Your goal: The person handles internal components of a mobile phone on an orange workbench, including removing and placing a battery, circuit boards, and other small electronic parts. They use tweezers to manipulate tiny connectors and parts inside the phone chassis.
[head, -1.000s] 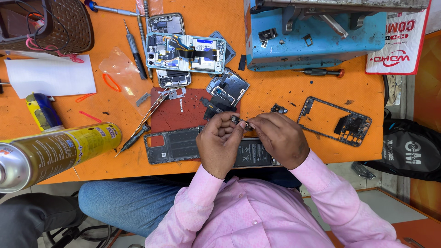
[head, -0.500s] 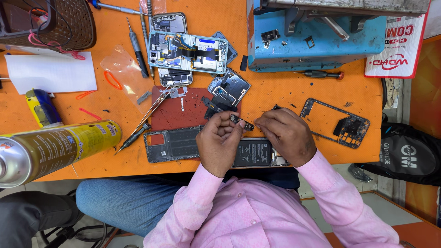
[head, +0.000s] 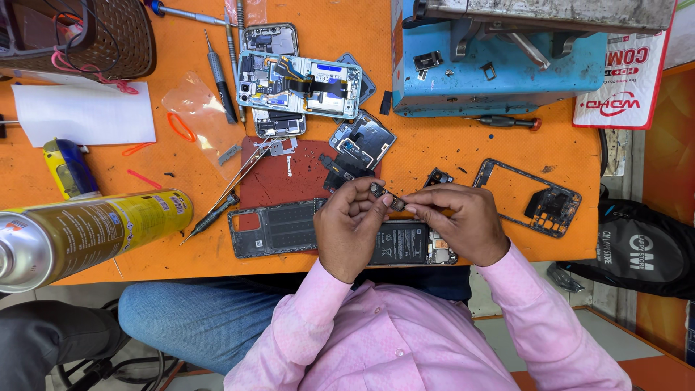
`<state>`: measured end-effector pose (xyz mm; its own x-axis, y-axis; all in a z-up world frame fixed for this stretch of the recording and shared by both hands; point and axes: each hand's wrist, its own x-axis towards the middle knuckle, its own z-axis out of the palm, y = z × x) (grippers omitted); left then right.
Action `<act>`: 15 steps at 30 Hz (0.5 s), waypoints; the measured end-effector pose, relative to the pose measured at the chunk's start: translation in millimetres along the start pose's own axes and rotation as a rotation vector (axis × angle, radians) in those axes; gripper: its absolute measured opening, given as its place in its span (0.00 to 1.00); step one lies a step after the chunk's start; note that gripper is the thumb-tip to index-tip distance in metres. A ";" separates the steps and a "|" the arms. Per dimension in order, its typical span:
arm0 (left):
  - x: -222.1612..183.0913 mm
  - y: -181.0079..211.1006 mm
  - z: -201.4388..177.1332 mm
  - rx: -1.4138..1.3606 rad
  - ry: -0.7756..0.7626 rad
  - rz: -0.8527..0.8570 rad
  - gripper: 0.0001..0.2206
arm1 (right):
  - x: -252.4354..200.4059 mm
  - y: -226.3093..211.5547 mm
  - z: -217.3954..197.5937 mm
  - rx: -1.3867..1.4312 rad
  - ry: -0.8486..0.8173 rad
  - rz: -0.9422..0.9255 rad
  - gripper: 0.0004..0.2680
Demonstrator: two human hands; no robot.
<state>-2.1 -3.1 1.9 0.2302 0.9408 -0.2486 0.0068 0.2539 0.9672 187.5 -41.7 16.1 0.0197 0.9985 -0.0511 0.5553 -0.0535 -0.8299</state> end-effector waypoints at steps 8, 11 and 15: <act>1.0 0.1 2.3 -0.015 0.013 -0.004 0.11 | -0.9 -9.7 2.8 -0.159 0.104 -0.112 0.04; 1.6 0.9 2.7 -0.009 0.021 -0.009 0.10 | -2.1 -16.1 3.9 -0.272 0.162 -0.247 0.05; 1.6 2.9 2.9 -0.003 0.024 -0.009 0.10 | -2.4 -24.2 4.3 -0.344 0.172 -0.316 0.05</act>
<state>1.1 -1.5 4.5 0.2071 0.9436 -0.2585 0.0059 0.2630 0.9648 170.4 -42.9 33.9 -0.0725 0.9543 0.2900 0.7976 0.2300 -0.5576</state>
